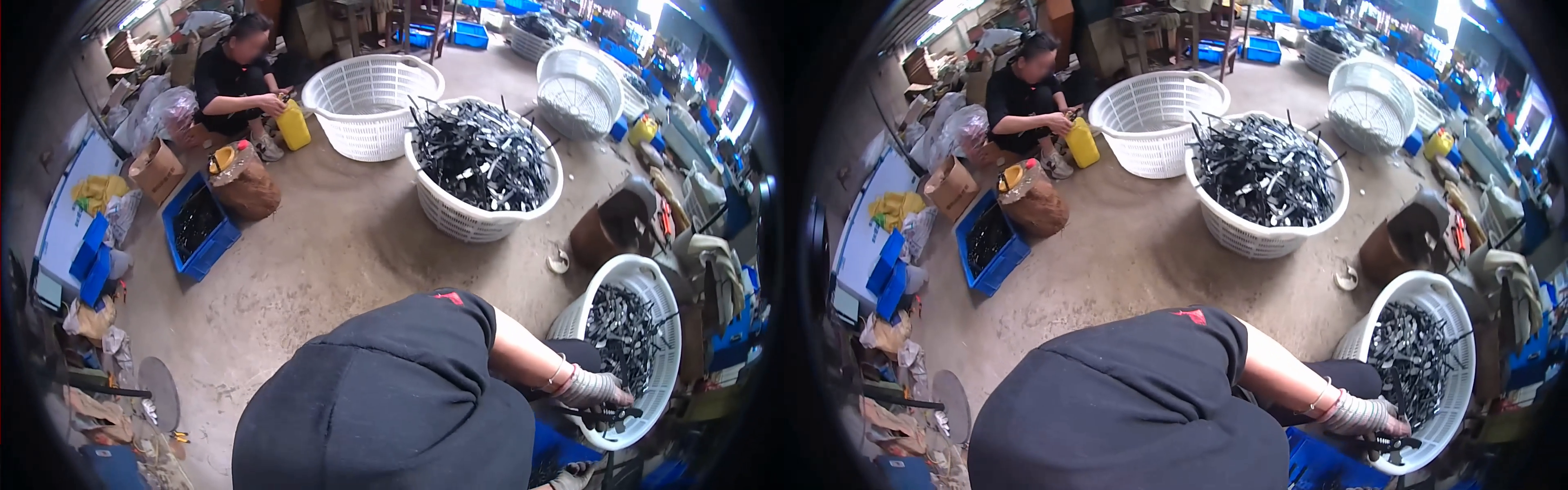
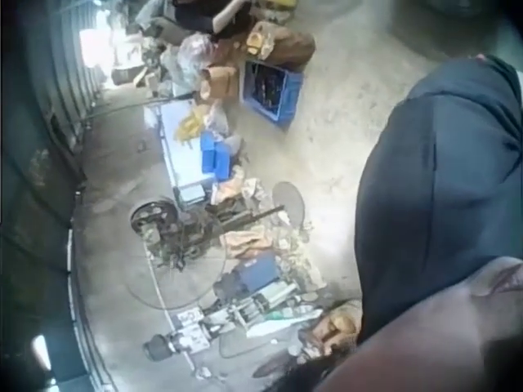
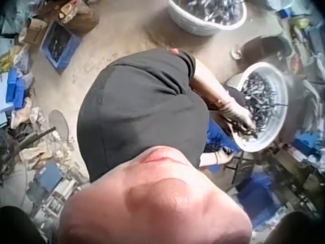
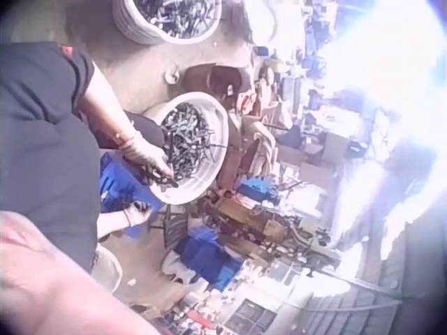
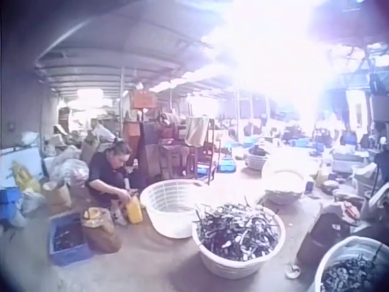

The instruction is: Assembling and trimming small plastic components using pliers in a workshop setting.

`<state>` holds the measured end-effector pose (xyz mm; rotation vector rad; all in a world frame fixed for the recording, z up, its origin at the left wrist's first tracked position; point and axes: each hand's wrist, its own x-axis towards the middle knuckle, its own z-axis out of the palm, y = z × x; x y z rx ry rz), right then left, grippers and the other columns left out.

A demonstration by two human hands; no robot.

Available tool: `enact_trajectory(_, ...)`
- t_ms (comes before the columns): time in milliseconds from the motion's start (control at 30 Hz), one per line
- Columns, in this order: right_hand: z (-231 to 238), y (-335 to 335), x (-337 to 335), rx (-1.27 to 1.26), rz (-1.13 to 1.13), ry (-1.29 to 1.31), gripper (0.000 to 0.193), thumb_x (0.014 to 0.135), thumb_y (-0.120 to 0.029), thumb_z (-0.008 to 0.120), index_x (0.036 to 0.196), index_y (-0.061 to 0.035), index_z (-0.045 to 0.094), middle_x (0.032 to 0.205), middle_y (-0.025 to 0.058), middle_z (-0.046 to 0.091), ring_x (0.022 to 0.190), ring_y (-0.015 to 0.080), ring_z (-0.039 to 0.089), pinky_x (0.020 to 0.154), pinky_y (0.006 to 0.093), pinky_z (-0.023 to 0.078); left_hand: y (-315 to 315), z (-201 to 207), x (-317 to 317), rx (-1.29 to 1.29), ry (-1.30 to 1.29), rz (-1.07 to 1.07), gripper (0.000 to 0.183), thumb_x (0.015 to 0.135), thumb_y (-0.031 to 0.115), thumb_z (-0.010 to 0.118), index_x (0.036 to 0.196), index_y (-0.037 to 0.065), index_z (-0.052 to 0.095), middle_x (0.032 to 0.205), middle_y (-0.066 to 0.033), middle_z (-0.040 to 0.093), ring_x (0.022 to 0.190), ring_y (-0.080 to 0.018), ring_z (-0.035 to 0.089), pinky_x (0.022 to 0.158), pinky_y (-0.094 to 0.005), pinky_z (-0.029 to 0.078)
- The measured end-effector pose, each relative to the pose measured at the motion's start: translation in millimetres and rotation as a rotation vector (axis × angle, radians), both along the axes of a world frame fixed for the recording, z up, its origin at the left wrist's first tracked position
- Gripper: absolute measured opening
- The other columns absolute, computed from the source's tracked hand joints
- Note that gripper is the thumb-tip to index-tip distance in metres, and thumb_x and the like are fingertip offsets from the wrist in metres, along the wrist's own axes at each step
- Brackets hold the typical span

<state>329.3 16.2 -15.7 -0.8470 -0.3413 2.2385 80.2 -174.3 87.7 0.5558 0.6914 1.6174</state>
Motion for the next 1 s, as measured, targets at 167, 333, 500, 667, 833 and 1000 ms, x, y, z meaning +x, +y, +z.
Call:
enact_trajectory(167,-7.5,-1.9,9.7,-0.063,-0.189,-0.132,0.013,0.087,-0.010,0.055,0.099,-0.0093,0.061,0.067,0.0028,0.045,0.053,0.0148,0.042,0.047,0.0278,0.038,-12.5,27.0,10.6,-0.030,0.156,0.003,0.022,0.086,0.036,0.064,0.091,0.015,0.061,0.069,0.0018,0.057,0.058,-0.0116,0.053,0.050,-0.0290,0.045)
enact_trajectory(333,-11.1,-11.4,28.4,-0.050,-0.273,-0.096,0.027,0.083,-0.009,0.059,0.110,-0.0126,0.062,0.066,0.0038,0.047,0.054,0.0162,0.046,0.047,0.0288,0.041,-26.0,38.1,18.2,-0.028,-0.041,-0.288,0.045,0.095,0.048,0.040,0.123,0.015,0.053,0.125,-0.0101,0.054,0.122,-0.0252,0.041,0.099,-0.0426,0.031)
enact_trajectory(500,-29.8,9.6,53.2,-0.103,-0.271,0.014,0.038,0.084,-0.009,0.059,0.122,-0.0125,0.058,0.070,0.0047,0.047,0.060,0.0149,0.048,0.048,0.0313,0.042,-11.6,16.5,17.1,0.121,-0.581,-0.426,0.055,0.095,0.054,0.035,0.135,0.016,0.043,0.146,-0.0075,0.035,0.135,-0.0207,0.026,0.112,-0.0376,0.012)
enact_trajectory(667,-51.3,59.7,48.5,-0.037,-0.073,0.047,0.033,0.089,-0.014,0.055,0.121,-0.0056,0.057,0.068,0.0018,0.043,0.061,0.0109,0.043,0.050,0.0265,0.038,4.2,6.8,14.5,0.120,-0.222,-0.344,0.055,0.094,0.052,0.036,0.133,0.014,0.044,0.142,-0.0082,0.039,0.133,-0.0203,0.028,0.111,-0.0374,0.016)
enact_trajectory(833,-66.7,64.4,47.5,0.533,0.149,0.037,0.033,0.092,-0.015,0.047,0.120,0.0007,0.055,0.104,0.0113,0.061,0.087,0.0215,0.058,0.080,0.0320,0.048,-19.3,3.1,5.8,0.092,-0.196,-0.107,0.031,0.091,0.032,0.057,0.114,0.012,0.059,0.105,-0.0043,0.063,0.086,-0.0173,0.058,0.078,-0.0316,0.046)
enact_trajectory(1000,-70.6,93.4,140.8,0.387,-0.598,-0.086,0.023,0.087,-0.011,0.053,0.107,-0.0016,0.058,0.101,0.0105,0.060,0.089,0.0233,0.058,0.077,0.0354,0.049,-21.8,-16.4,6.5,-0.088,-0.034,-0.298,0.043,0.096,0.036,0.043,0.129,0.008,0.045,0.119,-0.0107,0.060,0.097,-0.0186,0.059,0.082,-0.0306,0.044)
